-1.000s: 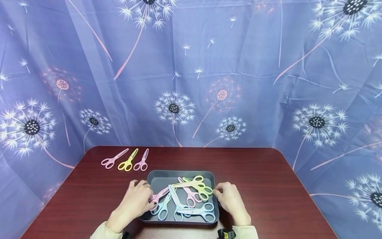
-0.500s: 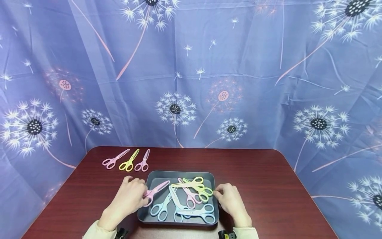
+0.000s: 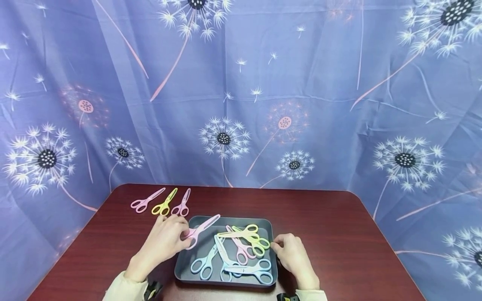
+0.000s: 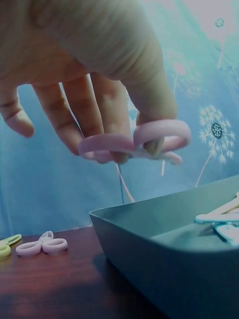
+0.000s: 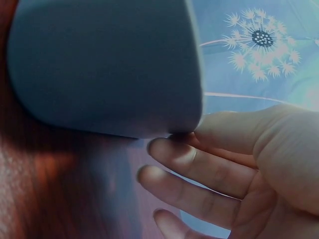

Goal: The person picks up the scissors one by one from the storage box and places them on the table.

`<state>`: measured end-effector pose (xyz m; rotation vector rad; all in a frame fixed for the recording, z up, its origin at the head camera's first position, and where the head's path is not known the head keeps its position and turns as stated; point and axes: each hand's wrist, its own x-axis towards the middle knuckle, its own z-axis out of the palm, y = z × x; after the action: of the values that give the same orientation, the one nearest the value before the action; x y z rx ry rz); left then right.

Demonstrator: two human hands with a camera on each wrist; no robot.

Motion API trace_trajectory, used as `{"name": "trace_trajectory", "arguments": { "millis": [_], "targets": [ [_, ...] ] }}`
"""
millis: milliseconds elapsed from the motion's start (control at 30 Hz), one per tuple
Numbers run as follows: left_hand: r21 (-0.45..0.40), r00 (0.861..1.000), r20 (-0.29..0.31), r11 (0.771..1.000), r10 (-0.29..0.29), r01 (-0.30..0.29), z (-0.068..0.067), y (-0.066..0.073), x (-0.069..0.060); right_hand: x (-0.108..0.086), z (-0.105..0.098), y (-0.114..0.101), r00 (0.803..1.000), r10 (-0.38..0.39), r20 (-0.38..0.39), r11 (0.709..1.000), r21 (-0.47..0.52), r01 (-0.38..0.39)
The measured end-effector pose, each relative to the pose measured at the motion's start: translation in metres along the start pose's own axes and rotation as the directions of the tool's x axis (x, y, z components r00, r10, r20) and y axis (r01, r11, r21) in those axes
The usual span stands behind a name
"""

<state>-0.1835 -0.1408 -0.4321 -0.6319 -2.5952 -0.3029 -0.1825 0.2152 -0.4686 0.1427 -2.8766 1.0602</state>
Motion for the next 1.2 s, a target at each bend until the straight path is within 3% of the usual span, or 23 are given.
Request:
{"name": "trace_trajectory", "arguments": {
  "millis": [300, 500, 867, 1033, 1200],
  "targets": [
    [-0.026, 0.995, -0.074, 0.997, -0.068, 0.066, 0.011, -0.013, 0.016, -0.001, -0.004, 0.002, 1.0, 0.017, -0.001, 1.0, -0.002, -0.017],
    [-0.057, 0.989, -0.057, 0.99, -0.134, 0.131, 0.021, -0.024, 0.025, -0.002, -0.004, 0.003, 0.999, 0.032, 0.003, 0.999, -0.007, -0.032],
    [-0.073, 0.97, -0.072, 0.971, -0.234, 0.228, 0.034, -0.04, 0.042, -0.002, 0.0, 0.002, 1.0, 0.022, -0.001, 1.0, -0.007, -0.022],
    [-0.106, 0.958, -0.107, 0.961, -0.267, 0.256, 0.039, -0.045, 0.05, -0.001, 0.0, 0.0, 1.0, 0.01, -0.011, 1.0, -0.003, -0.01],
    [-0.148, 0.945, -0.098, 0.943, -0.312, 0.297, 0.044, -0.049, 0.056, -0.001, -0.001, -0.002, 1.0, 0.009, -0.003, 1.0, 0.005, -0.009]
  ]
}}
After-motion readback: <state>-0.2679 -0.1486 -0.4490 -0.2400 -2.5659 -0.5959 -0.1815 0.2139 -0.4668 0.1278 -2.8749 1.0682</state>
